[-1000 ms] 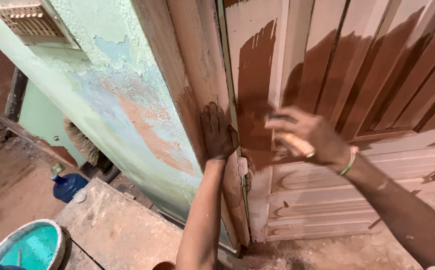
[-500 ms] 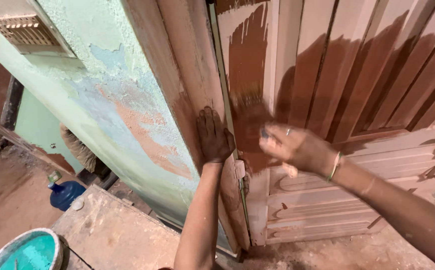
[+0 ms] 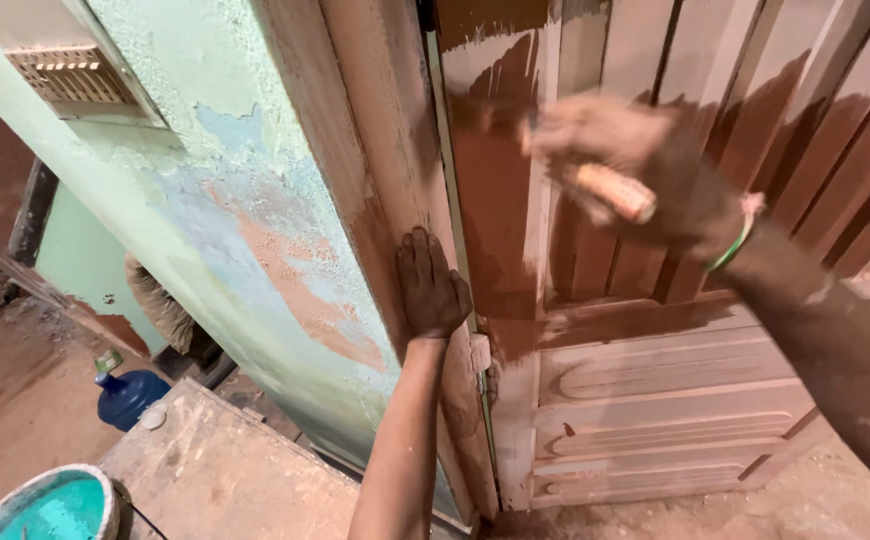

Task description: The person paints a paneled wooden door with brown paint using a wide paintbrush, working the brush over the recessed panels, edges, and frame areas while steadying the door with the other hand. They periodically reload the brush with paint from a small cup on a nearby ledge and continue coating unpainted sections of the door.

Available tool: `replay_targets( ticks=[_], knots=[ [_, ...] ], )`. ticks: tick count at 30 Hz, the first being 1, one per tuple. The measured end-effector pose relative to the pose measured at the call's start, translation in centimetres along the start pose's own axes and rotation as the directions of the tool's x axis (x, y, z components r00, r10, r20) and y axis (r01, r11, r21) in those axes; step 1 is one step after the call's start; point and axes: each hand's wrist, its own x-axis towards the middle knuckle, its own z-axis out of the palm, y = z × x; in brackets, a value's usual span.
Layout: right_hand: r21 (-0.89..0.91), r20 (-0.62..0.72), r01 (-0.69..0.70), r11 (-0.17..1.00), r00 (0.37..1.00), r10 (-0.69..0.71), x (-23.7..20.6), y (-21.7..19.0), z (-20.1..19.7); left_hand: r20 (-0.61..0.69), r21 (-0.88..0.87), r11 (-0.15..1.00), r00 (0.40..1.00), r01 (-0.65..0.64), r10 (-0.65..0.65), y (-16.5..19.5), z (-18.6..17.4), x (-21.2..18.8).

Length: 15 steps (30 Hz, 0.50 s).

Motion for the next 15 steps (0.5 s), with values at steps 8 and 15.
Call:
replay_targets(
  ticks=[8, 15],
  knots=[
    [-0.571, 0.023, 0.136, 0.81, 0.989, -0.149, 1.4, 0.3, -1.0, 0.033, -0.006, 1.0, 0.999, 0.024, -0.024, 0.0, 0.0, -0.1],
    [-0.012, 0.425, -0.002, 1.0, 0.905, 0.007, -14.5, -6.2, 10.8, 0.012, -0.001, 1.0, 1.0, 0.002, -0.002, -0.2, 0.0, 0.1]
  ],
)
